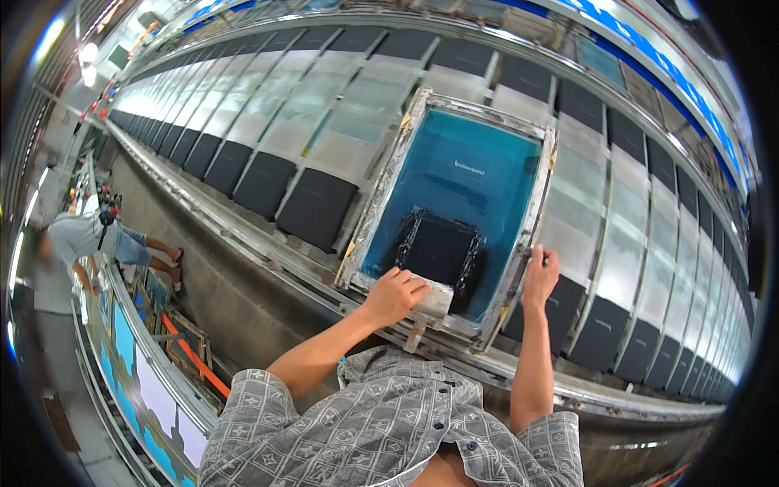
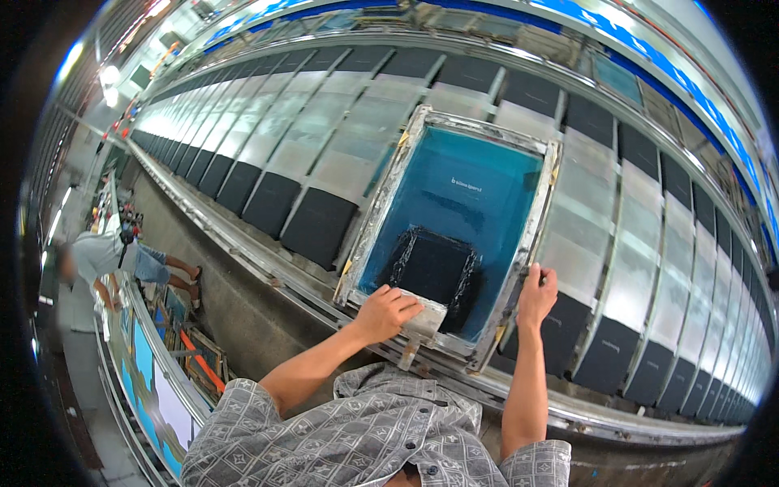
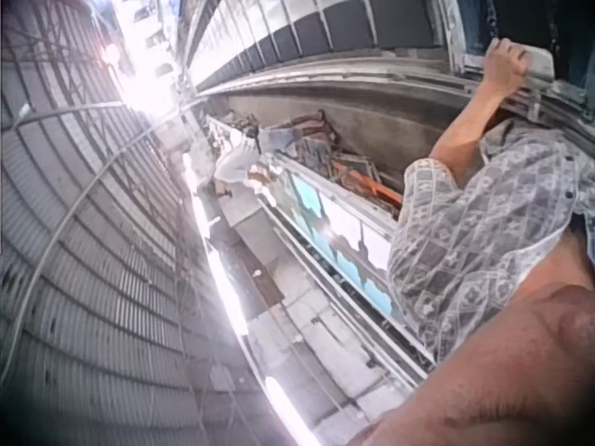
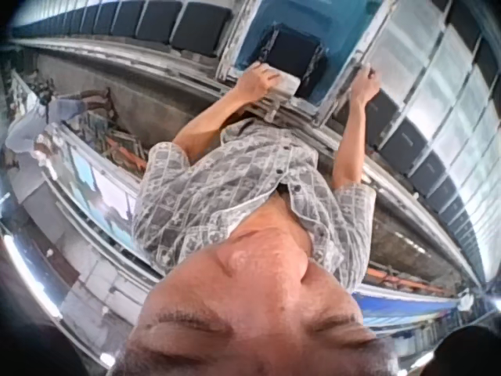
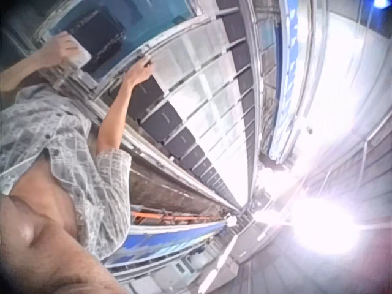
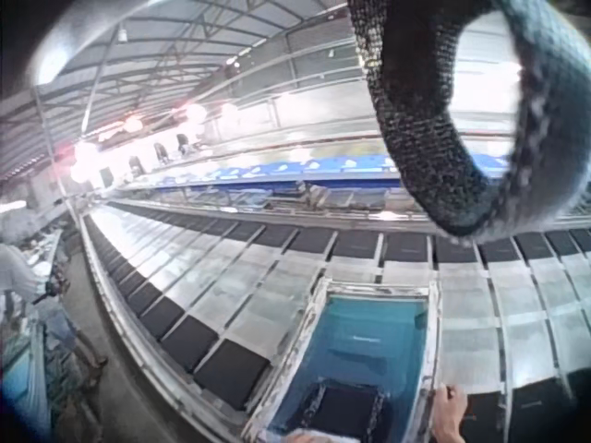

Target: The person repeatedly rolls a squeegee across a screen printing frame to spread ink evenly. The person holds the frame with one hand and uses the squeegee with the other, working over a conveyor belt in a factory setting.

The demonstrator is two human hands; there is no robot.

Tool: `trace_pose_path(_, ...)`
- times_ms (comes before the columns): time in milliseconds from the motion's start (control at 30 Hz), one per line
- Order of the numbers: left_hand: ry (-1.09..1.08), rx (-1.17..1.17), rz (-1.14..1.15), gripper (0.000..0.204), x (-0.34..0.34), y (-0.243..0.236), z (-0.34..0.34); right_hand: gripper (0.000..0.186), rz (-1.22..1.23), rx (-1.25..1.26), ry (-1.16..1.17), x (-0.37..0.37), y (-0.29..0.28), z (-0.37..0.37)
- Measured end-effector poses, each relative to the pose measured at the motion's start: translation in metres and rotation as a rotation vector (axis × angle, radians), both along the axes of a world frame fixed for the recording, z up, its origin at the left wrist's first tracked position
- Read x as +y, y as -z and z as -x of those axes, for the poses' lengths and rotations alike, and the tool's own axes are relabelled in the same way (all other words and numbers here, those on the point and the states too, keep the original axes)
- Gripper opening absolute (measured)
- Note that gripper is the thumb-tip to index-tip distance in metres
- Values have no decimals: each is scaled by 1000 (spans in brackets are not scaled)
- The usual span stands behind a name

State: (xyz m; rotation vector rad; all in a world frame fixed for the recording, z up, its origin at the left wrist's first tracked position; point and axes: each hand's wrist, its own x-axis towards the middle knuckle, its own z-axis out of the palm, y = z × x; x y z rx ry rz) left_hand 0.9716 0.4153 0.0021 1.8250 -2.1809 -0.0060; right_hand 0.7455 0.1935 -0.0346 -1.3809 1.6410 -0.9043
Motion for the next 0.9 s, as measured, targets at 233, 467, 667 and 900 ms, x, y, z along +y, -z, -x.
trace_pose_path(233, -31, -31, -225, 31, 17, -2, -108, 26, 35, -244, 6, 44, 25, -104)
trace_pose_path(467, 71, 36, -544, 25, -29, -25, -138, 29, 40, 74, 43, 47, 41, -109)
trace_pose_path(667, 65, -68, -519, 25, -146, -33, -170, 30, 49, 146, 10, 47, 25, -114)
trace_pose_path(900, 101, -172, -656, 26, -64, -18, -147, 25, 46, 101, 39, 54, 24, -120)
